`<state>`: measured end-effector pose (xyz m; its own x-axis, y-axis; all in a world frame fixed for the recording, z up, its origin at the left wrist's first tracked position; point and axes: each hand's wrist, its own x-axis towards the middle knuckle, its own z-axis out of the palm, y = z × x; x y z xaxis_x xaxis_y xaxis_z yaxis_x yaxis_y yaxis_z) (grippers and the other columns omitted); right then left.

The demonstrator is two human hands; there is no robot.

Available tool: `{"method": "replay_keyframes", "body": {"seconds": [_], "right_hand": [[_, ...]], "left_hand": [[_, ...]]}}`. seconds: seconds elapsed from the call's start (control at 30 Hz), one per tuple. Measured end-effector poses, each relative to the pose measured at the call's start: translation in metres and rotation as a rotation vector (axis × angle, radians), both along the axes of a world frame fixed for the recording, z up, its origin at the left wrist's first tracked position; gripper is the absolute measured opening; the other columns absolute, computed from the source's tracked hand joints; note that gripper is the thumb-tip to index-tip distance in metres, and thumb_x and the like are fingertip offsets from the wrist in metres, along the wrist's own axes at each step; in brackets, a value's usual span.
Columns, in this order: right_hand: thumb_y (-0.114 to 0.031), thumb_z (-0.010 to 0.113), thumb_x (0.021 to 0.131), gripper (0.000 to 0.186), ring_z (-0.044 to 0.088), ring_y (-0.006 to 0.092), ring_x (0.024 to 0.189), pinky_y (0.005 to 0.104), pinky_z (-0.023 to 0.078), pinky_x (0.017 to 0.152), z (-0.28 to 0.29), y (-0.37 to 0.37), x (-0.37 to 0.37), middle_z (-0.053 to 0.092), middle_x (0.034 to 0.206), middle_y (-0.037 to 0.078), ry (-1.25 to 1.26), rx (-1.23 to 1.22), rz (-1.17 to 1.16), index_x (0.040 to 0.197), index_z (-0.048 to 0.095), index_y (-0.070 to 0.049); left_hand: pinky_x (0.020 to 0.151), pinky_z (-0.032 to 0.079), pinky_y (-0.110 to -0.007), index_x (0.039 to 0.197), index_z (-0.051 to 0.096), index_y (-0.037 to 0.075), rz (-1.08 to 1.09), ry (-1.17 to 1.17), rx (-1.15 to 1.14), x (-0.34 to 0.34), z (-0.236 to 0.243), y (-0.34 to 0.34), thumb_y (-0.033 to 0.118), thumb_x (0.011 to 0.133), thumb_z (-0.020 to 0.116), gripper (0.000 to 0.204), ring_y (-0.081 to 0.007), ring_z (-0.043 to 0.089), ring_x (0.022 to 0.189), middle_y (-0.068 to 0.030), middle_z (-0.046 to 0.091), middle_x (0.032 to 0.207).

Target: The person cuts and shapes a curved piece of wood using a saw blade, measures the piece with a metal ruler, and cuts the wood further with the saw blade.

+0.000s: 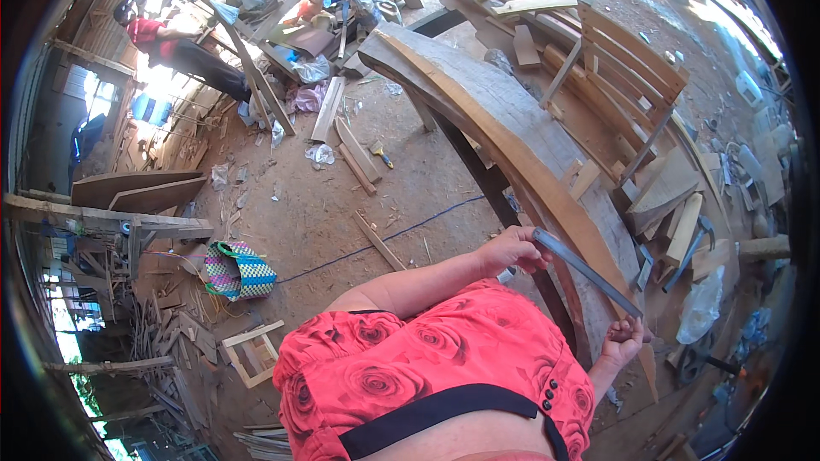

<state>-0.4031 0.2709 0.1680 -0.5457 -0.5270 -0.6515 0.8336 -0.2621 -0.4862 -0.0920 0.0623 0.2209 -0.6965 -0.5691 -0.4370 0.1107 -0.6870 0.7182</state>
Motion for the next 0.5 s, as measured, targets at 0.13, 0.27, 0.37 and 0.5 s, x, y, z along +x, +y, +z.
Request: {"method": "replay_keyframes", "body": {"seconds": [0.13, 0.27, 0.37, 0.5], "right_hand": [[-0.013, 0.058, 0.087, 0.011, 0.053, 0.0119, 0.057, 0.0258, 0.04, 0.05, -0.004, 0.0, 0.004, 0.06, 0.08, 0.007, 0.022, 0.023, 0.003, 0.094, 0.054, -0.007], [-0.01, 0.058, 0.085, 0.018, 0.053, 0.0117, 0.057, 0.0251, 0.041, 0.049, 0.012, -0.018, 0.032, 0.062, 0.081, 0.008, 0.209, 0.088, 0.105, 0.102, 0.053, -0.008], [-0.009, 0.059, 0.084, 0.023, 0.053, 0.0113, 0.056, 0.0249, 0.042, 0.049, 0.021, -0.036, 0.049, 0.062, 0.082, 0.008, 0.244, 0.079, 0.165, 0.106, 0.052, -0.01], [-0.004, 0.056, 0.083, 0.024, 0.053, 0.0126, 0.053, 0.0244, 0.043, 0.049, 0.025, -0.051, 0.056, 0.063, 0.086, 0.013, 0.15, -0.067, 0.198, 0.106, 0.05, -0.01]], "left_hand": [[0.068, 0.052, -0.03, 0.103, 0.061, 0.008, 0.002, 0.01, 0.023, 0.0, 0.005, 0.003, 0.02, 0.088, 0.057, 0.019, -0.0175, 0.064, 0.083, -0.0054, 0.066, 0.091], [0.065, 0.054, -0.031, 0.096, 0.061, 0.007, 0.234, 0.012, 0.09, 0.0, 0.007, -0.004, 0.032, 0.091, 0.055, 0.027, -0.0176, 0.066, 0.078, -0.0059, 0.065, 0.09], [0.069, 0.054, -0.033, 0.099, 0.059, 0.008, 0.368, 0.165, 0.194, 0.001, 0.031, -0.013, 0.029, 0.091, 0.055, 0.024, -0.0189, 0.065, 0.082, -0.0072, 0.065, 0.092], [0.071, 0.053, -0.032, 0.101, 0.057, 0.009, 0.422, 0.189, 0.187, -0.007, 0.031, -0.006, 0.026, 0.09, 0.057, 0.021, -0.017, 0.063, 0.085, -0.0057, 0.063, 0.096]]}}
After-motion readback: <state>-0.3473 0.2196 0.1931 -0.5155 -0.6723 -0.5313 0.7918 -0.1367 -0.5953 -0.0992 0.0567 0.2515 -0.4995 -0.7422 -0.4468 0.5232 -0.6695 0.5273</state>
